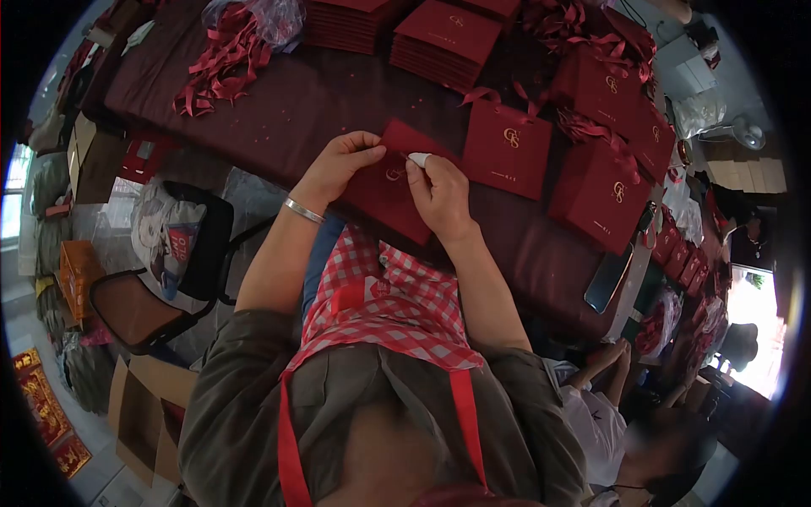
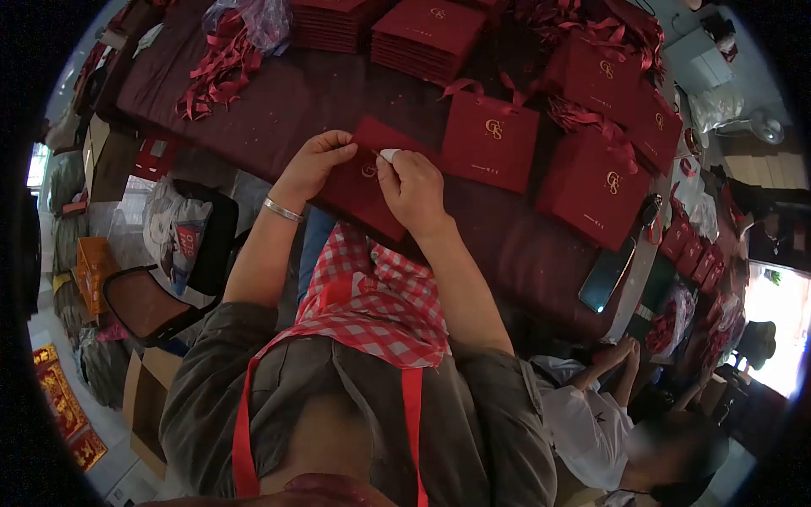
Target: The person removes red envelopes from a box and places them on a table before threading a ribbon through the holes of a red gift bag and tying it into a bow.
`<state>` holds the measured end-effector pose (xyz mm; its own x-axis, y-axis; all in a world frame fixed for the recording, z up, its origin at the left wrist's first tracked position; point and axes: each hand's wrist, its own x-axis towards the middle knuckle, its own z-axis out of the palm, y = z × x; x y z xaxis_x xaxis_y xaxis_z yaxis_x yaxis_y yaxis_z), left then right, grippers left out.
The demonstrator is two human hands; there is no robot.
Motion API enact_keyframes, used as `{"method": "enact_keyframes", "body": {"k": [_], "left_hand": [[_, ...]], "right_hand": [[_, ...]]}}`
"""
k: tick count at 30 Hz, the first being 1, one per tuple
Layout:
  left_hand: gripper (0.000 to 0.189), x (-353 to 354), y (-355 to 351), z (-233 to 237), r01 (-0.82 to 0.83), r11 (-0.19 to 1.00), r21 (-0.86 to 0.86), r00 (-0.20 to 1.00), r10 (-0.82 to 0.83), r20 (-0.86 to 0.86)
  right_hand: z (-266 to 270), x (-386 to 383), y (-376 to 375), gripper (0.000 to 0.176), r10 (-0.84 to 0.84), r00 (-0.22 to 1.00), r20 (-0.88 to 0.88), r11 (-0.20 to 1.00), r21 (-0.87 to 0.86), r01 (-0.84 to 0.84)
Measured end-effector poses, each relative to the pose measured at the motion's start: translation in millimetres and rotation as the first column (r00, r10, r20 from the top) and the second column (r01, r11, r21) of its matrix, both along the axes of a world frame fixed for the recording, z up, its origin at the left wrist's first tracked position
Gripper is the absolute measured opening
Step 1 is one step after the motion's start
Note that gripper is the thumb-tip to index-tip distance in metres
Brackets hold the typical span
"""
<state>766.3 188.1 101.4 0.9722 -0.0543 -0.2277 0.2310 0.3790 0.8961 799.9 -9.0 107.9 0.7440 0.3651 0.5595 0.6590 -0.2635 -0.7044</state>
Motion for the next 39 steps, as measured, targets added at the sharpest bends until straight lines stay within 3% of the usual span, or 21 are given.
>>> {"method": "enact_keyframes", "body": {"k": [6, 13, 22, 28, 31, 33, 39], "left_hand": [[0.016, -3, -4, 7, -0.064, 0.998, 0.002, 0.997, 0.064, -0.041], [0.016, -2, 0, 4, 0.002, 0.999, -0.042, 1.0, -0.002, -0.003], [0.021, -4, -7, 9, -0.05, 0.999, 0.007, 0.998, 0.05, -0.047], [0.024, -5, -8, 1, -0.002, 0.999, 0.055, 0.998, -0.001, 0.063], [0.024, -6, -11, -3, -0.053, 0.991, 0.123, 0.992, 0.038, 0.117], [0.024, -6, -16, -1, -0.128, 0.97, 0.205, 0.988, 0.106, 0.116], [0.031, -10, -28, -4, -0.306, 0.826, 0.474, 0.95, 0.229, 0.215]], "right_hand": [[6, 2, 5, 0.014, -0.015, 0.999, 0.033, 0.995, -0.099, 0.018], [5, 1, 5, 0.01, -0.029, 0.999, 0.035, 0.989, -0.141, 0.033], [14, 4, 11, 0.012, -0.028, 0.997, 0.075, 0.967, -0.253, 0.046], [20, 8, 17, 0.014, 0.012, 1.0, 0.028, 0.944, -0.329, -0.002], [22, 9, 21, 0.015, 0.003, 1.0, 0.02, 0.949, -0.317, 0.003], [24, 11, 23, 0.018, -0.003, 0.991, -0.135, 0.931, -0.363, -0.047], [34, 13, 36, 0.016, -0.055, 0.997, -0.053, 0.868, -0.497, 0.022]]}}
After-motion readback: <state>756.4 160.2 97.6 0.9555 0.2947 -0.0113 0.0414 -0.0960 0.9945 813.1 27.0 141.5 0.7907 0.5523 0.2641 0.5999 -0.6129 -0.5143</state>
